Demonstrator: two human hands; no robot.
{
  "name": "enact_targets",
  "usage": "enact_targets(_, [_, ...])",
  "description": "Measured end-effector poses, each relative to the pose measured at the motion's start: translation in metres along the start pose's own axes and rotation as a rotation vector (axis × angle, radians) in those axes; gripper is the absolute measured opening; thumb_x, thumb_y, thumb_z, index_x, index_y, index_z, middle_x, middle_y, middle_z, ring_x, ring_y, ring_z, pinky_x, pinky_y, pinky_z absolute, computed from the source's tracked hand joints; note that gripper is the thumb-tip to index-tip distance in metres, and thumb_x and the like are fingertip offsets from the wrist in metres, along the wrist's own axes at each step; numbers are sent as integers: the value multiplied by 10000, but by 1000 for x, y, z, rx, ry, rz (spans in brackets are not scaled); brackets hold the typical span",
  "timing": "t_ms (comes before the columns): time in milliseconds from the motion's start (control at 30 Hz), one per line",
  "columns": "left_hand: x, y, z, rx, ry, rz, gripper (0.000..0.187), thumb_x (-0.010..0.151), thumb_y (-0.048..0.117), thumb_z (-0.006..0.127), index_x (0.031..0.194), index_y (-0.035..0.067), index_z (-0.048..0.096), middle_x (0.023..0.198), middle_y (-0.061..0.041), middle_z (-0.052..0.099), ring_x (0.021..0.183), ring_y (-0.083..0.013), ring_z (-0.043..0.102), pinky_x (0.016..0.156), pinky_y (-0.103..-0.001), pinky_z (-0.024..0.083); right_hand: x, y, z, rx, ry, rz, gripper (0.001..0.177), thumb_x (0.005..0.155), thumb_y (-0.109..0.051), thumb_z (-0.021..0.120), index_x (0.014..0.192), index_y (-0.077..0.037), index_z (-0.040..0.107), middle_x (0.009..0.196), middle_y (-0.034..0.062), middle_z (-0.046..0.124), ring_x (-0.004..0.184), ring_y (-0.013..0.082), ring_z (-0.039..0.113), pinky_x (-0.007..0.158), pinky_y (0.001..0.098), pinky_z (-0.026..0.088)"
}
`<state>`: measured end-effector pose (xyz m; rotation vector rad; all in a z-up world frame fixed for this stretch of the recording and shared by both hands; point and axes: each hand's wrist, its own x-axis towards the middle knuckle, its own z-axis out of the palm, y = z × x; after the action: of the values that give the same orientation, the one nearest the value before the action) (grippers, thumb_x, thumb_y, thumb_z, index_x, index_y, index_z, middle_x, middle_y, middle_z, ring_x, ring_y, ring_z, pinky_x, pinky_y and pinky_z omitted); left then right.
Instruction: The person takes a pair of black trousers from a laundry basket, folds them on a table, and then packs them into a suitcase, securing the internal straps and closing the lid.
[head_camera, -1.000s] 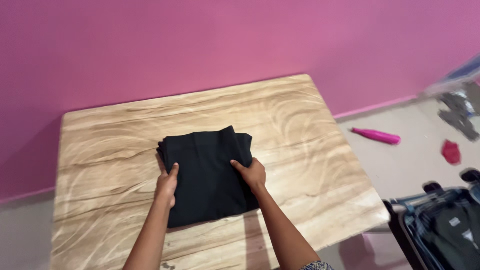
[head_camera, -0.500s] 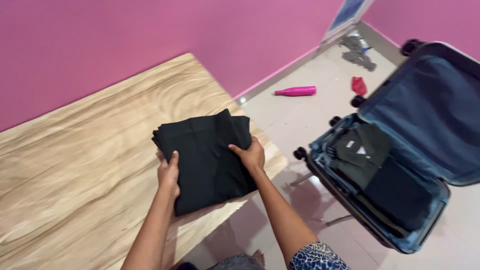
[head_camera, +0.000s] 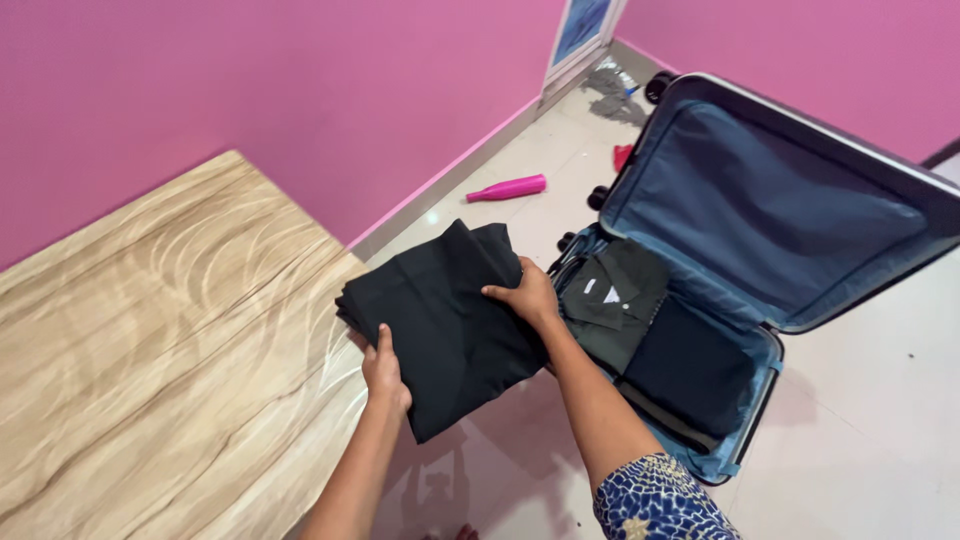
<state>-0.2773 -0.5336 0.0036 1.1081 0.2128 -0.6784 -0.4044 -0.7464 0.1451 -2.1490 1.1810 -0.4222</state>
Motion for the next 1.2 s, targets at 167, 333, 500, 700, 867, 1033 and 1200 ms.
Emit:
enact_targets(167, [2,-15,12,-18,22,-95,712,989,462,622,1546,40,491,1545,-90,540,1383,-251,510,1153,-371,385,10,28,-13,5,-49,34,848,597,-370,952,1300,-27,624,1153,181,747,1076,291,733,953,372,556])
enact_targets(333, [-16,-2,41,-9,-7,-129,731,974,426,595,1590,184,286,1557,-36,461,1366,-223,480,1146,-384,375,17,67,-20,34,-58,-34,920,529,-293,990,1302,3,589,1188,193,721,1139,301,691,984,373,532])
enact_targets(500, [-37,-30,72,-73,-23,-206,669,952,390,566,1558,214,344,1443,-115,550,1254,-285,567,1086,-460,470,19,106,-69,-53,-208,76,815,525,-321,953,1236,-5,709,1187,187,764,1126,295,717,989,362,533])
enact_targets(700, [-60,-123,129,-155,-64,-304,620,1012,460,581,1389,-31,564,1352,-187,651,1199,-339,635,1022,-459,536,46,219,-130,-166,-296,171,859,563,-331,926,1278,44,636,1255,226,702,1160,333,681,975,390,537])
enact_targets(867, [-136,-209,202,-211,-103,-305,590,983,471,529,1396,49,535,1354,-168,641,1174,-337,655,1011,-505,552,48,334,-197,-328,-152,-80,1006,545,-319,1022,1302,120,525,1260,324,582,1231,448,566,983,428,462])
enact_targets(1033, [-193,-306,268,-198,82,-412,602,986,490,552,1451,113,487,1407,-118,604,1287,-328,578,1115,-492,466,46,375,-272,-364,-276,128,762,564,-306,857,1236,-8,654,1187,242,724,1149,361,690,981,393,543])
enact_targets(1200, [-228,-374,300,-292,116,-525,622,961,518,549,1461,151,492,1442,-83,579,1327,-331,542,1133,-515,425,58,434,-306,-393,-324,108,879,575,-289,873,1348,14,583,1271,257,679,1224,356,644,1030,382,508])
